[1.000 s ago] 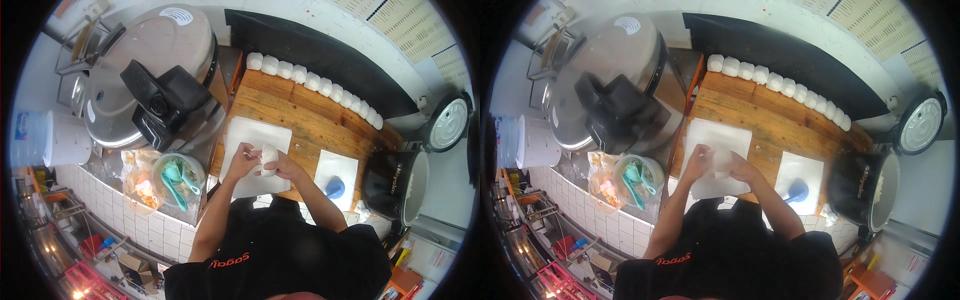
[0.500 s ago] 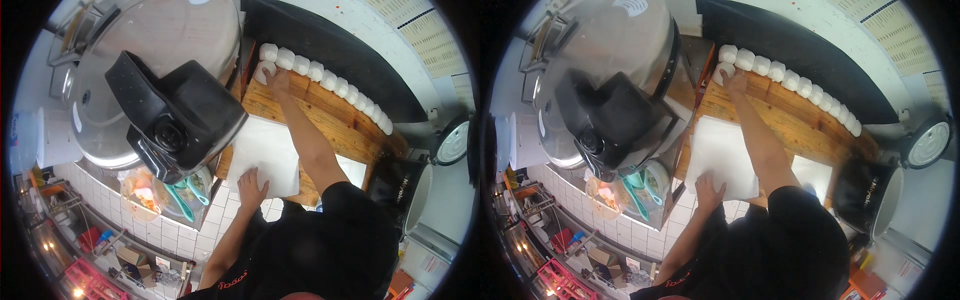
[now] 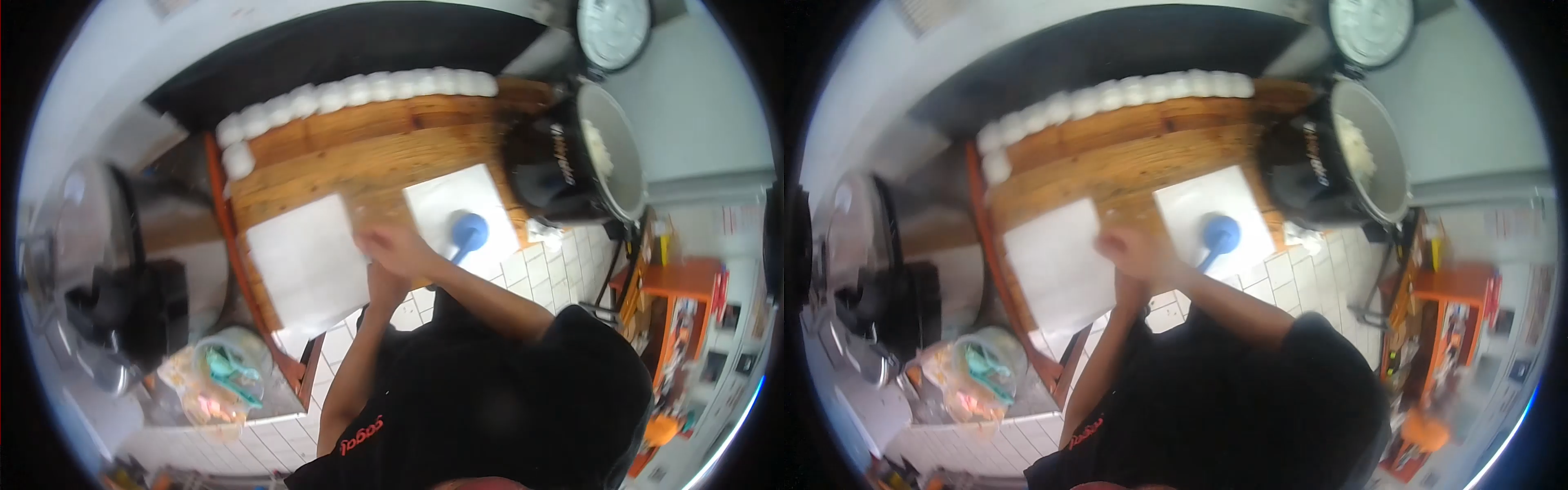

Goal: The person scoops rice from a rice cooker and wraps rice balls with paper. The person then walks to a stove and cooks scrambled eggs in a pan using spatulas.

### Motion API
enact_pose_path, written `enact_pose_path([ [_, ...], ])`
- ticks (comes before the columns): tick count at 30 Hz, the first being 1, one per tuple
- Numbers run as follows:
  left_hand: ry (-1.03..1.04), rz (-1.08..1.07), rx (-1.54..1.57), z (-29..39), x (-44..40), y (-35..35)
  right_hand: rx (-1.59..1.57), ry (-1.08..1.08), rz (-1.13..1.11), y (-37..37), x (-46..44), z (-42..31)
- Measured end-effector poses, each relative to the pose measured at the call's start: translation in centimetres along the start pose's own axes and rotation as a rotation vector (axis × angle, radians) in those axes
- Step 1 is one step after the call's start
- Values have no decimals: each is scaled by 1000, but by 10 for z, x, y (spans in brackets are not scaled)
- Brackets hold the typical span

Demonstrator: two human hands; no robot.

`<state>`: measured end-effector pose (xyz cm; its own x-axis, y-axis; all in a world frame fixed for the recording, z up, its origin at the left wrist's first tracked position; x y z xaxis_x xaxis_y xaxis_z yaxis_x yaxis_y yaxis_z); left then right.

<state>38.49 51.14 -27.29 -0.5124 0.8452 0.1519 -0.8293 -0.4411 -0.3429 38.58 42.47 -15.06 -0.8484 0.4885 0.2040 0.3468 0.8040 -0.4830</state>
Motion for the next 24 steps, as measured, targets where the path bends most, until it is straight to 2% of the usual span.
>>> enact_pose_path([
  [2, 167, -127, 25, 21, -15, 57, 183, 2, -71, -78, 71, 17],
  [3, 253, -184, 35, 32, -20, 86, 187, -43, 27, -128, 99, 16],
  [4, 292, -147, -110, 42, -27, 115, 192, -96, 117, -178, 124, 10],
  [6, 217, -164, -298, 82, -27, 136, 333, 1, 431, -284, 165, 8],
  [9, 152, -46, -219, 63, -37, 174, 409, 100, 868, -432, 207, 33],
  [10, 164, 1, -149, 65, -37, 176, 548, 129, 843, -473, 213, 37],
  [11, 118, -3, -149, 68, -37, 179, 662, 123, 772, -510, 213, 62],
  [13, 3, -2, -143, 80, -27, 179, 801, 165, 410, -553, 204, 113],
  [14, 26, 41, -177, 85, -22, 178, 868, 173, 226, -568, 200, 138],
  [15, 51, 88, -210, 89, -21, 176, 956, 70, 20, -571, 191, 165],
  [17, 130, 185, -260, 109, -19, 173, 927, 134, -295, -560, 177, 187],
  [18, 187, 227, -284, 123, -16, 170, 968, 58, -430, -548, 170, 198],
  [19, 160, 280, -308, 140, -15, 167, 1012, -22, -560, -537, 162, 209],
  [20, 190, 344, -391, 159, -14, 165, 1014, -40, -620, -526, 157, 218],
  [22, 14, 407, -112, 168, -18, 158, 1082, -63, -776, -499, 153, 234],
  [24, 48, 482, 41, 225, -29, 162, 1233, -79, -955, -484, 145, 244],
])
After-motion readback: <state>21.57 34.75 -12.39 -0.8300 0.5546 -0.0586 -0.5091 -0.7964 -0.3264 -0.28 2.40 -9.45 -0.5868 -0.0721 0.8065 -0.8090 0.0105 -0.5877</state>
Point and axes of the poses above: each hand's wrist, its own x-axis away from the middle knuckle, its own y-axis out of the palm, z = x × y, the point moved 4 cm from there along -x, towards the middle knuckle, and after that the axes turned 6 degrees about x, right-handed, at the moved point
